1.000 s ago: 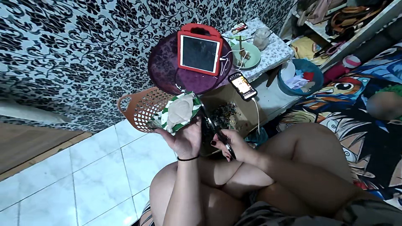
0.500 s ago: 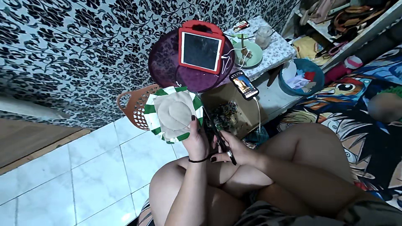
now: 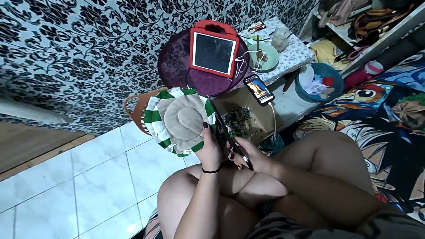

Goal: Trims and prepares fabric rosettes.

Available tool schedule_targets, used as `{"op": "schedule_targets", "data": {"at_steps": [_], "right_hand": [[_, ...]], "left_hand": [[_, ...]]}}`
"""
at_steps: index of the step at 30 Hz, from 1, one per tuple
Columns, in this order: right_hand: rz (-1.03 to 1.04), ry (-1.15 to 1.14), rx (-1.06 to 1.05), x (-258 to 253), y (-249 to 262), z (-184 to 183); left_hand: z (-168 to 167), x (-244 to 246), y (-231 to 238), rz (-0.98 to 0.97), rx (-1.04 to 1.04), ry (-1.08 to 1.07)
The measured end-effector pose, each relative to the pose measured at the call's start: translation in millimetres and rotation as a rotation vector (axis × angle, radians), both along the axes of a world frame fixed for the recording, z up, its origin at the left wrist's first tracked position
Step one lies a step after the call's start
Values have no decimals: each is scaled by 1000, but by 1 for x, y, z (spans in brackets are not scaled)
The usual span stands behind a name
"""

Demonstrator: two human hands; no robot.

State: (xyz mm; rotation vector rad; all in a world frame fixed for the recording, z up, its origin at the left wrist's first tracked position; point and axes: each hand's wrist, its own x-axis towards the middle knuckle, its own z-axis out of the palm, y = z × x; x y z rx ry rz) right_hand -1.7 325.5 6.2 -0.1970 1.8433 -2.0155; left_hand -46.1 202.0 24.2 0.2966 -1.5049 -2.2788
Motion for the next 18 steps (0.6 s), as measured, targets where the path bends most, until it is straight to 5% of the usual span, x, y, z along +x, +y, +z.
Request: {"op": "schedule_targets", "data": {"at_steps": [18], "right_hand": [[-25,-87,-56,1,0,4]], "left_hand": [[-7,-2,0,44,-17,-17]]}}
